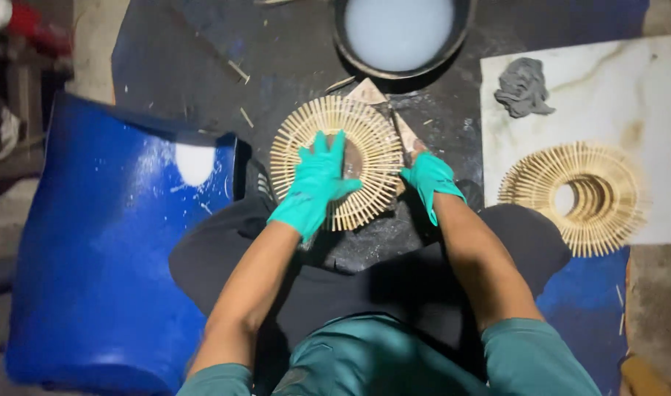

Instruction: Applying adhesive and assembling decorative bamboo frames in a workshop environment.

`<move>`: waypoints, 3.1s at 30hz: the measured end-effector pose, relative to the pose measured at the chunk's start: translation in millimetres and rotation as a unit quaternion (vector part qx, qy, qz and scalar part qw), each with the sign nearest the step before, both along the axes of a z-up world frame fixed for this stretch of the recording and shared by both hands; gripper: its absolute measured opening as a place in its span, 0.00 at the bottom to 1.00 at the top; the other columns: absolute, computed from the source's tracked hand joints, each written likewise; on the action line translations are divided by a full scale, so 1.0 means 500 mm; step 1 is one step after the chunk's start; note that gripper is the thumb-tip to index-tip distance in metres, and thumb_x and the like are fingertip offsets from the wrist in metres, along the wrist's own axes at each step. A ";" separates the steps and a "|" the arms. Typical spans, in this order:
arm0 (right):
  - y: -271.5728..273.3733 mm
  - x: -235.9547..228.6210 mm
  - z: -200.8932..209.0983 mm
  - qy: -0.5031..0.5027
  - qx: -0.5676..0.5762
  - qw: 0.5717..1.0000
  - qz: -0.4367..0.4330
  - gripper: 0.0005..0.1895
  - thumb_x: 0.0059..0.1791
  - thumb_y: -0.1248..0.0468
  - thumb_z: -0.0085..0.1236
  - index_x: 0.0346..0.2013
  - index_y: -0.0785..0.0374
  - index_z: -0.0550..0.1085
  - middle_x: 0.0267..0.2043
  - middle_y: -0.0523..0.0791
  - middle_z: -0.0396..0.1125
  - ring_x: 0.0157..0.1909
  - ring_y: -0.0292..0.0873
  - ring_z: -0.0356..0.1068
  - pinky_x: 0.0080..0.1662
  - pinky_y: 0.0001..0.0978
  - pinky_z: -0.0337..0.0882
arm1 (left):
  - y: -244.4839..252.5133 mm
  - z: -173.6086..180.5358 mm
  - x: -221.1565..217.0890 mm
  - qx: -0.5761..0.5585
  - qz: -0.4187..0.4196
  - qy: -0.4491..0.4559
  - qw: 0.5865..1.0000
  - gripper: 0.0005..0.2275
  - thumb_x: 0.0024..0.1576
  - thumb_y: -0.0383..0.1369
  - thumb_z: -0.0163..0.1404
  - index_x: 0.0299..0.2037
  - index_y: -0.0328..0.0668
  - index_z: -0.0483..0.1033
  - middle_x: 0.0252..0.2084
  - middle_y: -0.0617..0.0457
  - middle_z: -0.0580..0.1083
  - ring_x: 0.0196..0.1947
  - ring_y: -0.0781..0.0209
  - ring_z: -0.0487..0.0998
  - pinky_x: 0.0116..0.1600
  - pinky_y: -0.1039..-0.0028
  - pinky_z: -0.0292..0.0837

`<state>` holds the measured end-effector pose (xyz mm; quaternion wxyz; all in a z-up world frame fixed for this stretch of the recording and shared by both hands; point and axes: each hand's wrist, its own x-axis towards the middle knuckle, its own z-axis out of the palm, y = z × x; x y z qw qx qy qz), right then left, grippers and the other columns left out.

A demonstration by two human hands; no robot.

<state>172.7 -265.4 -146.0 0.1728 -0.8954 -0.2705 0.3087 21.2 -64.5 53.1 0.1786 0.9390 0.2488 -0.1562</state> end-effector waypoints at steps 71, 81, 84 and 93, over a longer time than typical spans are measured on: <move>-0.111 -0.248 0.386 0.364 0.299 0.771 -0.429 0.22 0.54 0.63 0.52 0.63 0.61 0.70 0.33 0.49 0.75 0.17 0.36 0.64 0.19 0.28 0.63 | 0.010 0.032 0.051 -0.050 0.002 0.059 0.997 0.54 0.34 0.41 0.74 0.73 0.75 0.52 0.77 0.50 0.44 0.71 0.21 0.45 0.64 0.35 0.62; -0.123 -0.260 0.380 0.352 0.296 0.789 -0.408 0.20 0.54 0.62 0.54 0.61 0.62 0.72 0.31 0.49 0.75 0.17 0.36 0.64 0.20 0.28 0.63 | 0.012 -0.095 0.033 -0.026 -0.044 0.047 0.998 0.55 0.34 0.41 0.74 0.75 0.78 0.51 0.78 0.51 0.42 0.72 0.19 0.44 0.65 0.34 0.61; -0.099 -0.226 0.361 0.348 0.312 0.791 -0.395 0.19 0.54 0.62 0.54 0.59 0.64 0.73 0.31 0.48 0.75 0.17 0.36 0.65 0.19 0.28 0.63 | 0.020 -0.039 0.078 -0.022 -0.022 0.054 0.998 0.53 0.38 0.41 0.72 0.75 0.82 0.51 0.80 0.50 0.38 0.72 0.17 0.41 0.63 0.29 0.60; -0.115 -0.241 0.360 0.356 0.306 0.777 -0.420 0.18 0.54 0.62 0.54 0.58 0.63 0.73 0.30 0.48 0.75 0.16 0.36 0.64 0.19 0.28 0.63 | -0.008 0.020 0.068 -0.073 0.052 0.102 0.991 0.53 0.38 0.45 0.72 0.73 0.81 0.47 0.79 0.54 0.39 0.72 0.19 0.42 0.62 0.27 0.61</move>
